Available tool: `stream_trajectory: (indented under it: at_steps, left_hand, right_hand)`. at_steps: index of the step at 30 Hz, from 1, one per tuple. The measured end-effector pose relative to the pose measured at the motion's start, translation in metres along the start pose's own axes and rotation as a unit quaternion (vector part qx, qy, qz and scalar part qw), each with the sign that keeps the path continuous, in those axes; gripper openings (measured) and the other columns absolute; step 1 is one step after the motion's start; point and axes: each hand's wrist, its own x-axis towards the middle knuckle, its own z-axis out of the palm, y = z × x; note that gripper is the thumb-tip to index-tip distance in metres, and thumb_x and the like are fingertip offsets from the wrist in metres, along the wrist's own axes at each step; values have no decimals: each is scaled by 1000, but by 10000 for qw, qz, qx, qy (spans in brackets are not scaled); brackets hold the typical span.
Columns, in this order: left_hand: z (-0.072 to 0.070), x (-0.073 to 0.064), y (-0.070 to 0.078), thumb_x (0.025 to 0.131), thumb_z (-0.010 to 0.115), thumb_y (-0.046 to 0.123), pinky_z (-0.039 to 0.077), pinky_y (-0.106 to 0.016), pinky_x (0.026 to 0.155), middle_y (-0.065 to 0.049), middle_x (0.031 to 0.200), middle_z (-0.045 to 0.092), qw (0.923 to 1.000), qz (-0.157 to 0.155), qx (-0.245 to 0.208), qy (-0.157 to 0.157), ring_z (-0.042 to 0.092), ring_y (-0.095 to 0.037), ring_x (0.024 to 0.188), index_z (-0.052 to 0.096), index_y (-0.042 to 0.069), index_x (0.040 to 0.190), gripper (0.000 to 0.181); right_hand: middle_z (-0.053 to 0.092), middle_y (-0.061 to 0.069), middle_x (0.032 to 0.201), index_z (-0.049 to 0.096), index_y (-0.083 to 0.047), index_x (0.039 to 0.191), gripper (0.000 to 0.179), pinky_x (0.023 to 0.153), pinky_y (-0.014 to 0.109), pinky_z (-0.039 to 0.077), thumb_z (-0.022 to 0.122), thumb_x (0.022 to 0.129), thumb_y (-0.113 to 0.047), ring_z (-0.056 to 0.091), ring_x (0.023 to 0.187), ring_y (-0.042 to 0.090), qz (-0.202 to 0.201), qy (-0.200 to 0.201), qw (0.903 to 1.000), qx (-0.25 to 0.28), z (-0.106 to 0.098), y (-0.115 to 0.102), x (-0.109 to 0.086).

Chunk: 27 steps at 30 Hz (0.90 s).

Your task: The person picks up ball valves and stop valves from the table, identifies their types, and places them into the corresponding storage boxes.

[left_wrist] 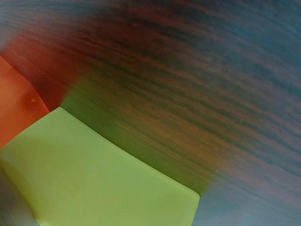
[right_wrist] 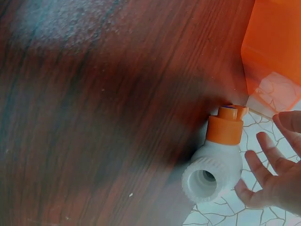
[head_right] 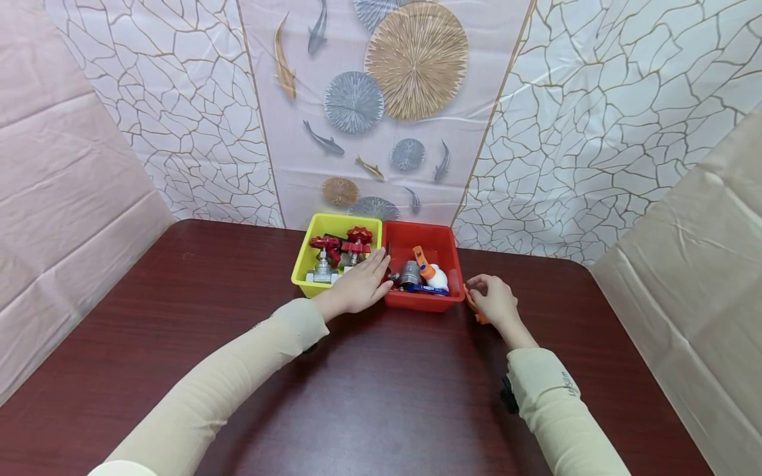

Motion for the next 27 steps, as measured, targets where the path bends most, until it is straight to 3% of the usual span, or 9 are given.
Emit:
stream_trajectory:
  at_steps: [6,10,15,21,27]
  left_hand:
    - [-3,-2,2,103,20,42,13,-35,119,-15,159,6,10000,24,60,43,3,-27,147,12,2,150,63]
    - [-4,-3,2,103,20,41,13,-35,120,-16,159,5,10000,40,19,10,2,-27,147,11,2,150,62]
    - [-5,-5,3,103,23,40,13,-35,120,-16,159,5,9999,30,-95,-25,1,-27,147,10,2,150,62]
    - [-7,-6,3,103,21,42,14,-35,119,-16,159,5,10000,29,-41,-17,3,-28,147,11,2,150,63]
    - [-5,-4,2,103,21,43,12,-35,120,-15,159,4,10000,16,-40,-33,2,-27,147,10,3,151,64]
  right_hand:
    - [52,30,121,62,0,115,30,76,61,39,58,90,-17,50,103,48,208,-276,9987,-372,-2,2,-1]
    - [40,36,128,57,1,123,42,79,67,38,62,88,-22,36,110,58,258,-624,9965,-483,-4,4,-4]
    - [31,42,132,45,7,132,61,89,67,34,68,84,-24,27,116,60,211,-1087,9918,-640,-5,7,-7]
    - [39,42,125,45,10,130,67,91,64,32,73,79,-23,32,117,55,58,-1184,9877,-1019,-5,11,-6]
    - [47,36,112,51,11,123,57,86,58,42,72,79,-20,46,98,45,168,-1173,9863,-1151,-3,14,-7]
